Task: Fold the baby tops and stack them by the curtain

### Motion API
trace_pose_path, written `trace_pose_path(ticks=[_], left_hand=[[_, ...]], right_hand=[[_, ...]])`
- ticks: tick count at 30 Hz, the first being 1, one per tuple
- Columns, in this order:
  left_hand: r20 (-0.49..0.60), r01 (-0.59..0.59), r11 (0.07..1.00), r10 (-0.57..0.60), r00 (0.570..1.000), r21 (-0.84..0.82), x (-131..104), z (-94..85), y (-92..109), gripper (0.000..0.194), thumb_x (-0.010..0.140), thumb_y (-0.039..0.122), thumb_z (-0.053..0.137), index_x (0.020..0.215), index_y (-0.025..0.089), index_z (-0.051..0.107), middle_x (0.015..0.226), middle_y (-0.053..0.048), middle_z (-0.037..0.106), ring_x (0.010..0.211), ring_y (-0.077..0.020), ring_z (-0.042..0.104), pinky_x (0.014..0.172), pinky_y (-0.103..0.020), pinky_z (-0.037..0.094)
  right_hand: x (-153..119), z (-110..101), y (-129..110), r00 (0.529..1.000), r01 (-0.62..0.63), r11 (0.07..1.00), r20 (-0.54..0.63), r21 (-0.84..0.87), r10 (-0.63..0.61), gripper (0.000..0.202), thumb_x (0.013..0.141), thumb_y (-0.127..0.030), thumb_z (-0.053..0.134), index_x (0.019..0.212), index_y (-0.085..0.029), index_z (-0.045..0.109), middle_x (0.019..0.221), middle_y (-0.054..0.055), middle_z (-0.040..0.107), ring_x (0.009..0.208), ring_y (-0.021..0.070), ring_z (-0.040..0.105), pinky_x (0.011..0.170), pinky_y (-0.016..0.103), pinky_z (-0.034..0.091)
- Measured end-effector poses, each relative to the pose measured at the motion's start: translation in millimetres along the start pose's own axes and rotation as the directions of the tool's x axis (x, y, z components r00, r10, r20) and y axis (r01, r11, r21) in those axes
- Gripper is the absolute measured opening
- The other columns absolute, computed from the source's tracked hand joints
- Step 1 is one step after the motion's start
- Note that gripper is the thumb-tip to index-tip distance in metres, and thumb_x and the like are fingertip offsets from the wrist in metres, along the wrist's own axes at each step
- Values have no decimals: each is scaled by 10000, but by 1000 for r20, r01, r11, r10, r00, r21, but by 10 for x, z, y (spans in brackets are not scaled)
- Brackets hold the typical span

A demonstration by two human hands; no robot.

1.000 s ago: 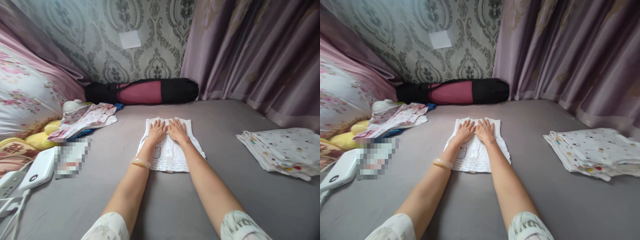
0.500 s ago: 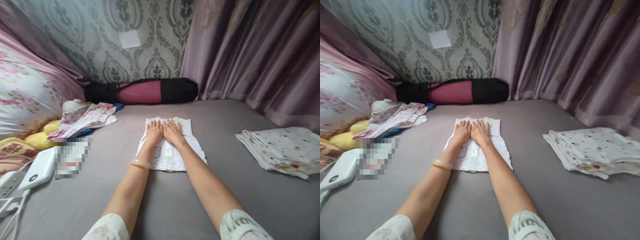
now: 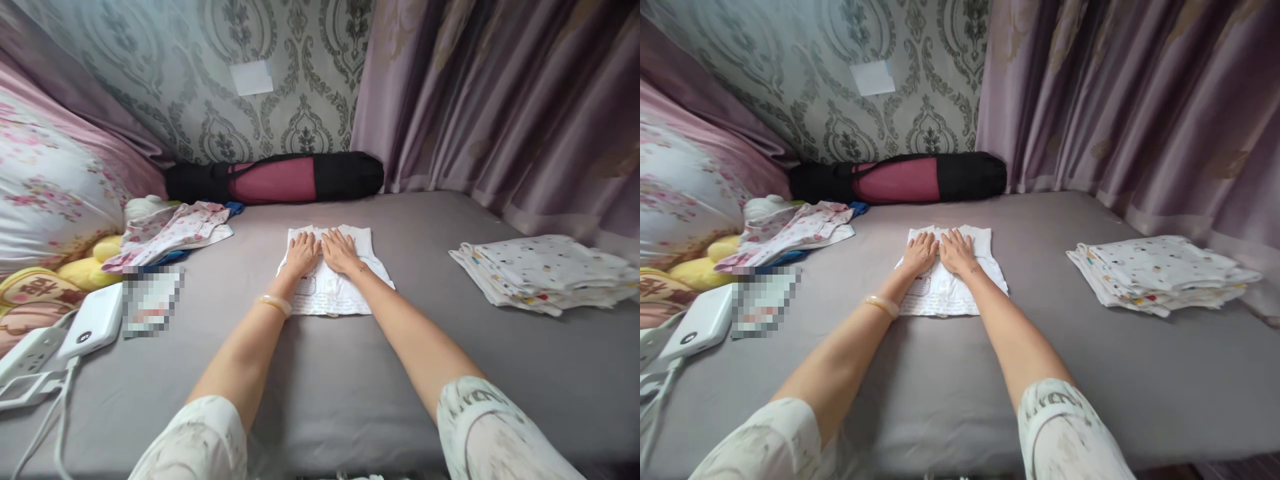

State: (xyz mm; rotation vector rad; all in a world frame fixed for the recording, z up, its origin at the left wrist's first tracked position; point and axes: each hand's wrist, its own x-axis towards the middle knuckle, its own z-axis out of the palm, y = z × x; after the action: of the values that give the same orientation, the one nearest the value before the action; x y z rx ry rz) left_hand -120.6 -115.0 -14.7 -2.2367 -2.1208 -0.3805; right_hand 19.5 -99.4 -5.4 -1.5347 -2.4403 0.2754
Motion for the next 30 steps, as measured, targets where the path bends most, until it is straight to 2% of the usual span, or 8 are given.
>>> trace_pose_path(ticks=[4,8,11,14,17,21,26,30], left_hand=[[59,-107,994,105,993,34,-227,-85,-106,588,1014,444,266,1477,94,359,1582,-201,277,1484,-320,209,1184,-522,196],[104,-204,978,199,974,35,-496,-176,-206,632,1006,482,284,1504,94,309,1596,-211,231,1492,-325,174,1185,-521,193],[121,-267,964,264,957,9,-691,-216,-282,619,1004,488,293,1503,122,312,1594,-195,250,1490,-319,184,1180,-515,216],[114,-325,945,326,939,-22,-887,-259,-363,601,1001,500,299,1484,144,342,1570,-181,311,1475,-304,240,1178,-500,236],[99,-421,904,427,899,-77,-1081,-343,-407,561,1011,480,285,1472,170,367,1527,-167,387,1439,-278,327,1167,-487,274],[83,-510,843,529,845,-171,-1280,-490,-317,516,1021,432,297,1462,183,396,1510,-158,424,1421,-261,365,1144,-445,340],[92,-598,761,634,767,-252,-1377,-606,-116,464,1027,410,311,1404,193,473,1415,-123,541,1343,-232,474,1128,-392,373],[96,-600,762,635,767,-244,-1426,-657,-153,423,1014,421,369,1329,201,544,1377,-118,565,1289,-231,522,1085,-365,415]], right_hand=[[-313,-72,110,995,98,995,37,-29,-97,588,1014,-404,254,1547,-157,276,1631,120,166,1507,257,74,1198,513,56],[-675,-151,173,983,161,986,93,-44,-157,608,1011,-417,258,1555,-146,252,1636,135,122,1509,262,33,1200,512,61],[-916,-229,188,967,195,981,174,-18,-189,616,1013,-445,246,1556,-155,256,1636,146,112,1508,278,38,1197,530,80],[-1151,-314,195,937,258,966,238,29,-257,595,1015,-476,241,1549,-219,290,1635,123,144,1504,284,76,1193,550,83],[-1371,-391,178,904,329,942,264,71,-335,555,1021,-473,237,1527,-273,345,1630,83,190,1501,271,114,1199,541,88],[-1588,-458,66,866,400,908,275,124,-418,542,1024,-442,261,1526,-258,348,1625,69,202,1500,259,131,1207,531,92],[-1744,-524,-113,819,413,875,318,253,-478,587,1025,-466,251,1535,-184,324,1614,97,224,1496,235,155,1224,495,86],[-1821,-621,-77,810,411,842,284,351,-514,542,1030,-441,261,1508,-218,387,1573,56,346,1457,198,287,1220,413,197]])
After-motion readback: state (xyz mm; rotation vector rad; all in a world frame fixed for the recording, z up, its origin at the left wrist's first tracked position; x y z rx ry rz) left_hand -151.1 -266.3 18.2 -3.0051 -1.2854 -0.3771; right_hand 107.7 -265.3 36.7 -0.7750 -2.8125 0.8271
